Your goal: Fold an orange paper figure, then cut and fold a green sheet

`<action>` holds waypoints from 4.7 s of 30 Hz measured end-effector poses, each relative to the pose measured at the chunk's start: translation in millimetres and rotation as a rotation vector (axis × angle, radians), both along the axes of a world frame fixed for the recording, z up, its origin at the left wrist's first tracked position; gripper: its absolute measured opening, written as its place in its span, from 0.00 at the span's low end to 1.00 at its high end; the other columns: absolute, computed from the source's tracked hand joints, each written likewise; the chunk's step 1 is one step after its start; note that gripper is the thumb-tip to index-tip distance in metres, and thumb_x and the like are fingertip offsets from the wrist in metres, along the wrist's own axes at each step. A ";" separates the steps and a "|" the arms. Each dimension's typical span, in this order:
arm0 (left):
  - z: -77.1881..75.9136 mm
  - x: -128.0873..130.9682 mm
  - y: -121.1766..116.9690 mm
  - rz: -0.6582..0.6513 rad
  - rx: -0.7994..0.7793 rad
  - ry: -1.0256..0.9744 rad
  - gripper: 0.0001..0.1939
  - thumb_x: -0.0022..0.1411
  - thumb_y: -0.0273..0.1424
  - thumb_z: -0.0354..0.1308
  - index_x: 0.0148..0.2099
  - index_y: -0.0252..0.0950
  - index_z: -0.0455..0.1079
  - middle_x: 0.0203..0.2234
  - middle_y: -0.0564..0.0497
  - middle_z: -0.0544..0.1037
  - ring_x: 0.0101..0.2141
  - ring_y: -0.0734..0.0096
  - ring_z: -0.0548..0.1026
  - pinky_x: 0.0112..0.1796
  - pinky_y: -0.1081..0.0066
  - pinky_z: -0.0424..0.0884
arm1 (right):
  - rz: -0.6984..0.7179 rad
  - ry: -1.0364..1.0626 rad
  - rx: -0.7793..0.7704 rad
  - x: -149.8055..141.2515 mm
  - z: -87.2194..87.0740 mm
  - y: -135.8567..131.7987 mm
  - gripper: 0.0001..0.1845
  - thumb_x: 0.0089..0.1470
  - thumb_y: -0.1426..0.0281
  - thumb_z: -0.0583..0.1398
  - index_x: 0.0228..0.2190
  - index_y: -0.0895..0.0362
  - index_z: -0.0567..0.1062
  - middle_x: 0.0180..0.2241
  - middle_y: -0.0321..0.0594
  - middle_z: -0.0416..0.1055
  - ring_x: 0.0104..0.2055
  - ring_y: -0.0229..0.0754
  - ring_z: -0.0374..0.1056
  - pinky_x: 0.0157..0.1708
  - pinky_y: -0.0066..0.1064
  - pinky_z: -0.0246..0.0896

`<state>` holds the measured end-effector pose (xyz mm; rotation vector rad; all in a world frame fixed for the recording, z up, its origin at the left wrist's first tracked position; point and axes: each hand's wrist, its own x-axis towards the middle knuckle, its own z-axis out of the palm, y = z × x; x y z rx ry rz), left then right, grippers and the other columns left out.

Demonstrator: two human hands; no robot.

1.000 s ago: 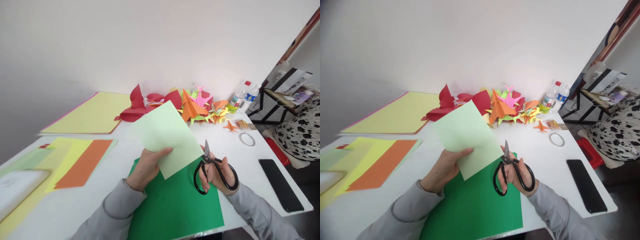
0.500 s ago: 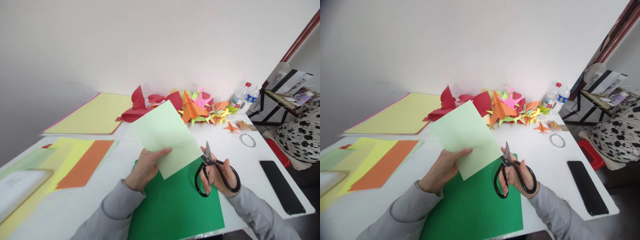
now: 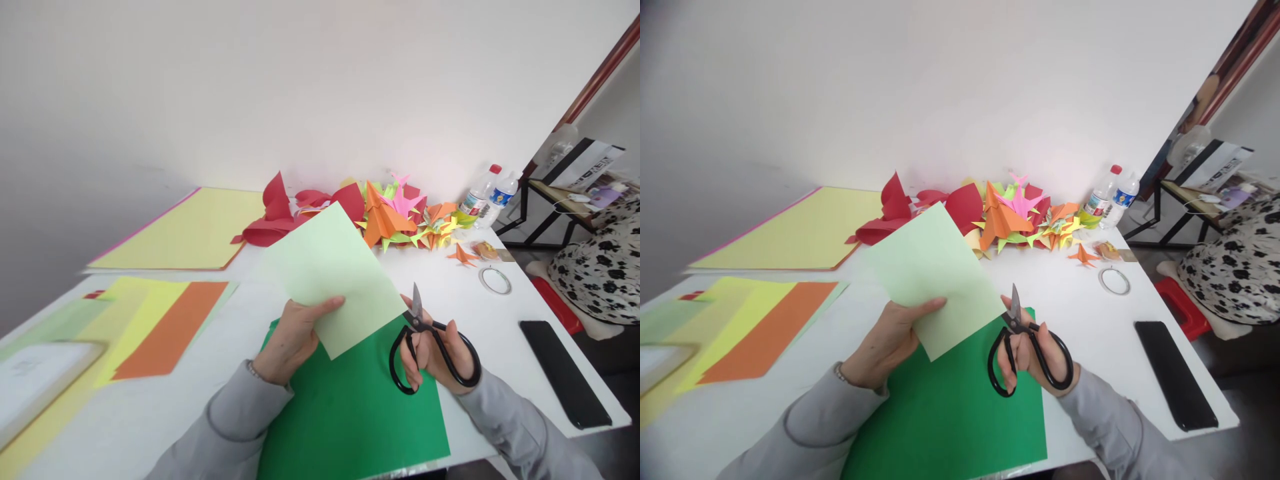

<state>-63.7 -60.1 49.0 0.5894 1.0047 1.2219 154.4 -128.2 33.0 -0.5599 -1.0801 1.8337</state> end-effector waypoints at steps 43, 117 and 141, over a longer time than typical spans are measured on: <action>5.0 -5.5 0.0 -0.095 -0.011 0.057 0.34 0.33 0.25 0.75 0.48 0.34 0.75 0.44 0.41 0.80 0.45 0.48 0.78 0.39 0.63 0.79 | 0.104 -0.044 -0.026 8.4 -2.4 -2.5 0.44 0.53 0.38 0.50 0.58 0.57 0.63 0.21 0.36 0.70 0.16 0.38 0.62 0.19 0.32 0.62; 3.7 -10.6 1.6 -0.208 -0.077 0.038 0.33 0.38 0.22 0.73 0.50 0.34 0.73 0.44 0.41 0.80 0.43 0.48 0.79 0.41 0.59 0.79 | 0.114 -0.020 -0.040 13.9 1.3 0.0 0.49 0.53 0.39 0.48 0.65 0.56 0.48 0.23 0.38 0.72 0.17 0.38 0.63 0.19 0.32 0.63; 7.6 -12.4 -2.3 -0.217 -0.160 -0.046 0.23 0.46 0.28 0.68 0.47 0.32 0.75 0.40 0.40 0.82 0.40 0.48 0.80 0.40 0.59 0.78 | 0.189 -0.147 -0.069 20.1 -2.7 1.3 0.47 0.52 0.36 0.42 0.58 0.57 0.61 0.21 0.37 0.72 0.16 0.37 0.62 0.20 0.31 0.58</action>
